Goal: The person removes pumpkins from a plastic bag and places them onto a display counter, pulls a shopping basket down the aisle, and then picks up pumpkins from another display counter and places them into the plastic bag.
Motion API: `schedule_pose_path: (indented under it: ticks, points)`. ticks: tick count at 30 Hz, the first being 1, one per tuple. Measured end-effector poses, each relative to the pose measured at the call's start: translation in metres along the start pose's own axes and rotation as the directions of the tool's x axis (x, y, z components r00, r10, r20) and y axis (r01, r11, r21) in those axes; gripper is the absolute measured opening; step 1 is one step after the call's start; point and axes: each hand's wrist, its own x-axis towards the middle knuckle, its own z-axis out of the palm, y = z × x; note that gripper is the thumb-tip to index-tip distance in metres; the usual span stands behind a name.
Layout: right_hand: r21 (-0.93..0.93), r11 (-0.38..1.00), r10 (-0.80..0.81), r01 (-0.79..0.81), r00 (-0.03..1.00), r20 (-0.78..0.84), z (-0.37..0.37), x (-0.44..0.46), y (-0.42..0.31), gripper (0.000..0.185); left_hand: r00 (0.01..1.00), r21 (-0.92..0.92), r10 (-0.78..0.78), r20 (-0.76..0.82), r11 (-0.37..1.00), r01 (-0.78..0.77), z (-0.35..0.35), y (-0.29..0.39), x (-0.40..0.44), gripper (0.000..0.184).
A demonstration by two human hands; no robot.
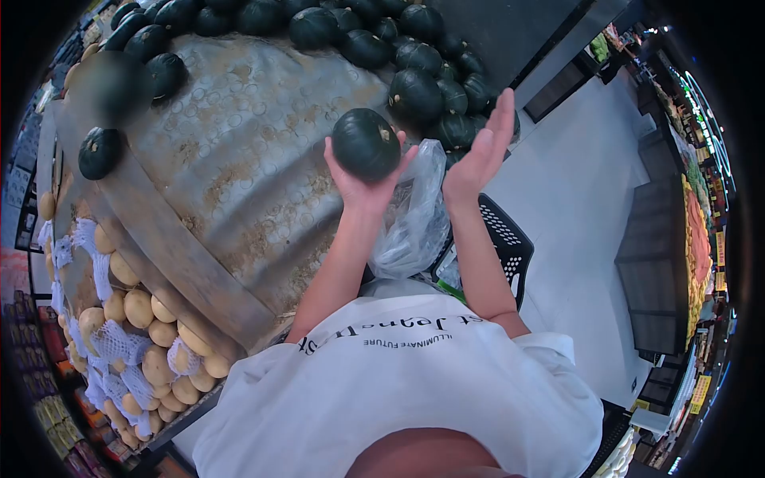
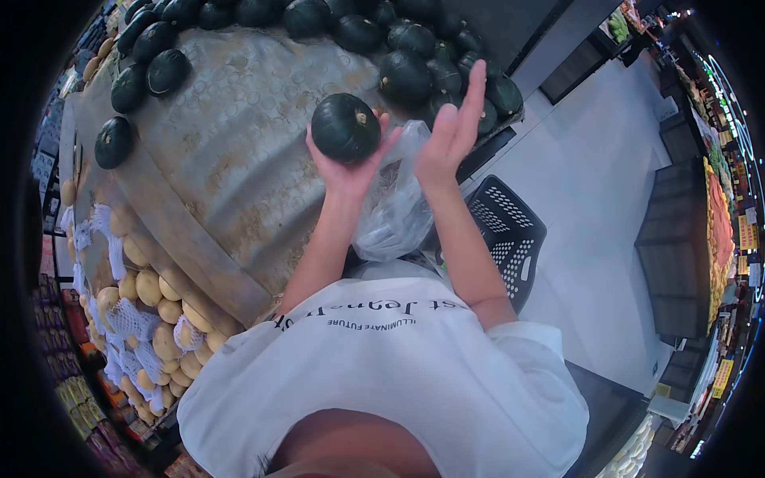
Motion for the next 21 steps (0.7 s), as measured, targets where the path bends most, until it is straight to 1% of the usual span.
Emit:
schedule_pose_path:
  ticks: [1, 2, 3, 4, 5, 6, 7, 8, 9, 10, 12, 13, 15, 16, 19, 20, 21]
  points:
    - [-0.042, 0.999, 0.033, -0.03, 0.997, 0.075, 0.002, -0.004, 0.008, 0.053, 1.0, 0.036, -0.001, -0.013, 0.999, 0.002, 0.002, -0.002, -0.001, 0.069]
    - [-0.088, 0.995, 0.067, -0.054, 0.986, 0.15, 0.005, -0.009, 0.017, 0.053, 0.999, 0.082, 0.03, -0.039, 0.996, -0.027, 0.006, -0.006, -0.001, 0.067]
    - [-0.133, 0.983, 0.158, -0.123, 0.942, 0.297, 0.004, -0.015, 0.025, 0.053, 0.998, 0.125, 0.046, -0.047, 0.991, -0.04, 0.004, -0.008, 0.001, 0.067]
    - [-0.185, 0.965, 0.249, -0.186, 0.868, 0.43, 0.004, -0.022, 0.031, 0.054, 0.997, 0.171, 0.063, -0.054, 0.984, -0.053, 0.001, -0.008, 0.002, 0.068]
    - [-0.241, 0.941, 0.333, -0.236, 0.766, 0.549, 0.003, -0.026, 0.036, 0.054, 0.995, 0.217, 0.083, -0.058, 0.974, -0.068, 0.0, -0.008, 0.002, 0.068]
    - [-0.217, 0.944, 0.322, -0.25, 0.845, 0.427, -0.001, -0.02, 0.028, 0.054, 0.999, 0.177, 0.022, -0.039, 0.984, -0.014, 0.003, -0.006, -0.002, 0.064]
    - [-0.112, 0.925, 0.377, -0.362, 0.855, 0.357, -0.006, -0.018, 0.023, 0.054, 0.998, 0.216, 0.046, -0.045, 0.976, -0.035, 0.005, -0.006, -0.003, 0.062]
    - [0.004, 0.888, 0.44, -0.46, 0.851, 0.287, -0.01, -0.017, 0.019, 0.055, 0.996, 0.257, 0.068, -0.051, 0.965, -0.053, 0.007, -0.007, -0.004, 0.06]
    - [0.079, 0.84, 0.503, -0.537, 0.824, 0.261, -0.012, -0.018, 0.013, 0.056, 0.995, 0.3, 0.088, -0.054, 0.952, -0.068, 0.008, -0.009, -0.005, 0.059]
    - [0.159, 0.782, 0.563, -0.602, 0.793, 0.234, -0.014, -0.018, 0.007, 0.057, 0.993, 0.33, 0.114, -0.005, 0.938, -0.106, 0.01, -0.011, -0.007, 0.053]
    - [0.22, 0.664, 0.661, -0.715, 0.699, 0.273, -0.015, -0.022, -0.009, 0.059, 0.972, 0.414, 0.23, -0.05, 0.89, -0.19, 0.008, -0.021, -0.005, 0.05]
    - [0.214, 0.658, 0.665, -0.722, 0.691, 0.285, -0.018, -0.024, -0.013, 0.061, 0.955, 0.455, 0.29, -0.067, 0.86, -0.23, 0.008, -0.024, -0.004, 0.048]
    - [0.203, 0.648, 0.67, -0.734, 0.676, 0.308, -0.022, -0.027, -0.017, 0.065, 0.969, 0.501, 0.247, 0.027, 0.835, -0.227, 0.009, -0.024, -0.008, 0.053]
    - [0.193, 0.651, 0.695, -0.734, 0.679, 0.236, -0.022, -0.031, -0.014, 0.062, 0.973, 0.525, 0.22, 0.071, 0.821, -0.224, 0.01, -0.024, -0.012, 0.055]
    - [0.358, 0.46, 0.75, -0.812, 0.572, 0.333, -0.03, -0.033, -0.021, 0.06, 0.947, 0.665, 0.297, 0.119, 0.685, -0.298, 0.023, -0.026, -0.022, 0.052]
    - [0.377, 0.443, 0.775, -0.814, 0.558, 0.295, -0.029, -0.034, -0.026, 0.055, 0.948, 0.701, 0.284, 0.142, 0.648, -0.298, 0.029, -0.025, -0.026, 0.054]
    - [0.448, 0.374, 0.779, -0.812, 0.537, 0.323, -0.03, -0.035, -0.025, 0.054, 0.949, 0.735, 0.269, 0.162, 0.609, -0.298, 0.035, -0.021, -0.031, 0.056]
